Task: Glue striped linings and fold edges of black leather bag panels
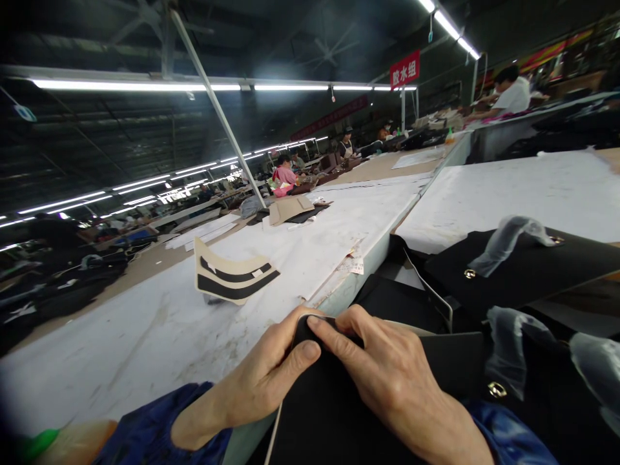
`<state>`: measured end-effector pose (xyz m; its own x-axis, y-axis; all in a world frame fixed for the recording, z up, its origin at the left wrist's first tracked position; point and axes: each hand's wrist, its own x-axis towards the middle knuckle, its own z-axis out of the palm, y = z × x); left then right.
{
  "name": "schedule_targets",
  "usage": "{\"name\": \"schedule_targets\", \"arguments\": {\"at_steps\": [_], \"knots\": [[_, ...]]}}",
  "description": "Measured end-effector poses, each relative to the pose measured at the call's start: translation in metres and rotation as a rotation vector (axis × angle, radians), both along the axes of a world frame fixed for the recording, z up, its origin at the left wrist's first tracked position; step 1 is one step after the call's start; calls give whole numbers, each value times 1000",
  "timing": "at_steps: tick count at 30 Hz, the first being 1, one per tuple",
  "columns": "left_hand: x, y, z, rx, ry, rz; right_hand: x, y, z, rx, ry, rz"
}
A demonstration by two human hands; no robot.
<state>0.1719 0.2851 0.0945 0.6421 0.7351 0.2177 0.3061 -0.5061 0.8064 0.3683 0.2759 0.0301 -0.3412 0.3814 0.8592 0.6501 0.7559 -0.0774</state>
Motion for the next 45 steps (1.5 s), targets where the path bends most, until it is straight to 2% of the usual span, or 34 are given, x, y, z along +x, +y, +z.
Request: {"name": "schedule_targets", "arguments": {"at_steps": [7,21,26,29,32,38,45], "knots": [[3,2,-3,1,3,19,-1,0,-4,-46,17,65],[2,1,-11,23,57,122,5,1,8,-73,-12,91],[4,2,-14,110,14,211,-2,2,9,-25,35,-1],[2,1,-10,135,-19,255,-2,-1,14,38,108,-98],[-2,-1,-3,165,-58,272,0,-5,19,40,213,-162],[-3,-5,-2,268,-52,281,0,-6,22,8,339,-138],[-1,-5,-6,336,-41,243,-1,-4,19,-43,347,-150]]}}
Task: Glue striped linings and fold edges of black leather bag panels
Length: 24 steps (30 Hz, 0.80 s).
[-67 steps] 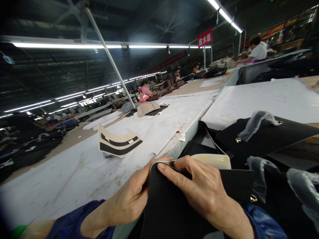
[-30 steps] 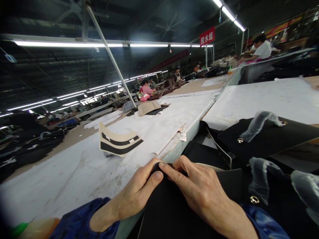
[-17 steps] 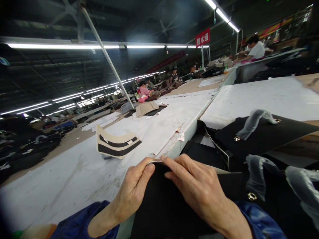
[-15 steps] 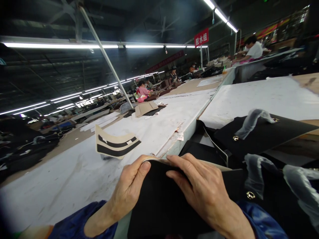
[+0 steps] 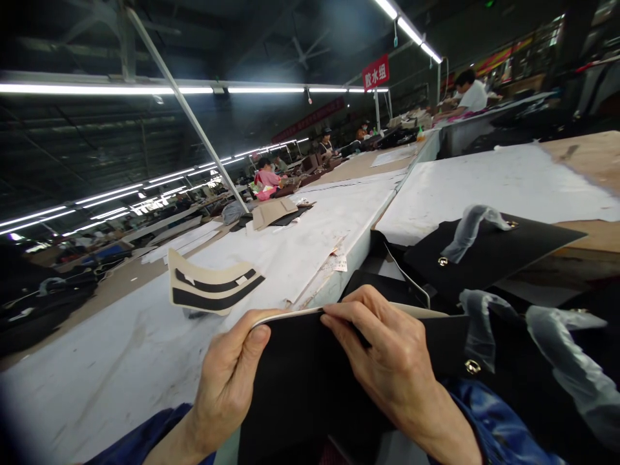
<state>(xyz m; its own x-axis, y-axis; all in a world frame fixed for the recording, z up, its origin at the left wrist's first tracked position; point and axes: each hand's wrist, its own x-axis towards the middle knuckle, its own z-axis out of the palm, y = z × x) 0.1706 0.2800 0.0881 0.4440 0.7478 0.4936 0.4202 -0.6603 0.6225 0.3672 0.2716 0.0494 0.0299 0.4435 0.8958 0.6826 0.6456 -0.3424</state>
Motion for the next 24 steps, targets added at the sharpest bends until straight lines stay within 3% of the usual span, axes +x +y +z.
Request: {"name": "schedule_targets", "arguments": {"at_steps": [6,11,17,20,24], "knots": [[2,-4,0,16,-24,-68,1,1,-1,-12,7,6],[1,-2,-1,149,38,-124,7,5,-3,-60,25,24],[-3,3,-2,161,5,-33,16,8,-2,-72,30,-43],[-5,2,-2,238,-14,-19,19,9,-1,-69,11,-86],[-6,0,-4,367,57,-96,21,10,-2,-88,-32,-87]]}}
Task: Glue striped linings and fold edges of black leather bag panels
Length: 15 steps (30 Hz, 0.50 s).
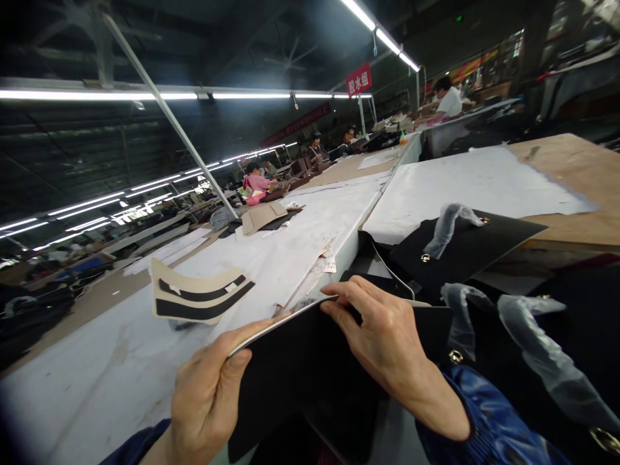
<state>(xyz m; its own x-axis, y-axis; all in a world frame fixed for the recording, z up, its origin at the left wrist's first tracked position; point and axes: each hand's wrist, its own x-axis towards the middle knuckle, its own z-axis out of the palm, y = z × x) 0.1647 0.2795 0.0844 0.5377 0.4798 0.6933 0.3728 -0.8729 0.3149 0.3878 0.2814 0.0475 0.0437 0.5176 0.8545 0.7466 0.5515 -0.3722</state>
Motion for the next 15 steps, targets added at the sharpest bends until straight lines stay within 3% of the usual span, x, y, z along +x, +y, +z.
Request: {"name": "schedule_targets", "arguments": {"at_steps": [5,9,12,15], "knots": [[0,4,-7,115,49,-107,2,1,-3,-48,-96,-12],[1,5,-5,117,90,-128,3,5,-5,-38,-152,16],[2,4,3,-52,110,-37,1,9,-5,-14,-215,-9],[3,6,9,-375,184,90,-8,7,-5,33,-321,9]]}}
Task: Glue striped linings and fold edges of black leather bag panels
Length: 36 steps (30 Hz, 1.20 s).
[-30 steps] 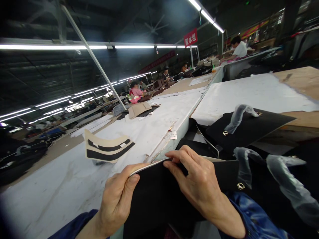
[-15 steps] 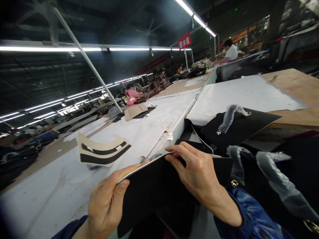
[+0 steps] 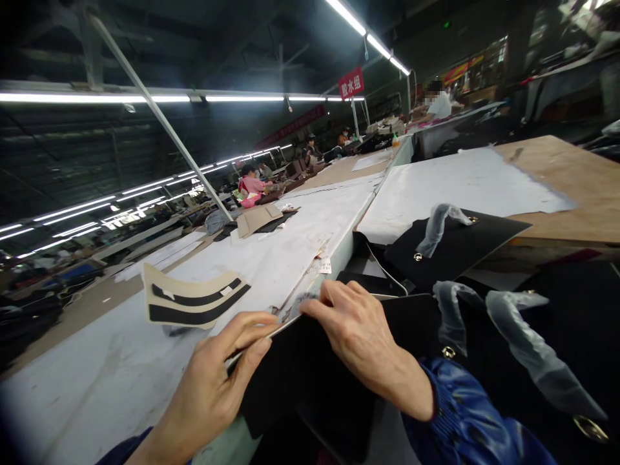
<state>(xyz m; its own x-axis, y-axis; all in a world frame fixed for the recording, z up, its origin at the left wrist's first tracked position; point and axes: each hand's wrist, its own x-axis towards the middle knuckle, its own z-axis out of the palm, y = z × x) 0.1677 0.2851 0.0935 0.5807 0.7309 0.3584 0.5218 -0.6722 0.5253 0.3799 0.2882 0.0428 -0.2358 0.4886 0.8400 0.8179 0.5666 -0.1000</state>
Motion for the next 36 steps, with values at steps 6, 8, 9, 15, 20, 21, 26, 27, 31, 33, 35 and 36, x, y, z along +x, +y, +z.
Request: {"name": "schedule_targets", "arguments": {"at_steps": [6,8,9,15,20,21,26,27,31,33,35,36], "knots": [[10,8,-11,-182,470,192,-27,-9,-6,-63,-141,127],[14,11,-16,-176,484,235,-31,-8,-8,-54,-152,112],[15,12,-17,-180,460,245,-31,-7,-8,-31,-157,101],[7,26,-12,-212,272,296,-5,-9,6,100,-180,-85],[-10,36,-2,-236,128,318,24,-14,16,186,-67,-212],[-13,37,0,-243,95,320,27,-13,16,183,-17,-196],[-25,40,5,-259,-53,260,34,1,11,94,223,-28],[-26,40,6,-257,-59,245,35,6,9,64,283,8],[-28,34,12,-261,-40,186,44,28,0,-104,584,113],[-27,28,15,-240,-4,152,47,35,-2,-235,722,162],[-26,21,17,-219,24,120,49,38,-3,-424,862,221],[-25,18,18,-215,30,105,50,38,-3,-525,928,251]]}}
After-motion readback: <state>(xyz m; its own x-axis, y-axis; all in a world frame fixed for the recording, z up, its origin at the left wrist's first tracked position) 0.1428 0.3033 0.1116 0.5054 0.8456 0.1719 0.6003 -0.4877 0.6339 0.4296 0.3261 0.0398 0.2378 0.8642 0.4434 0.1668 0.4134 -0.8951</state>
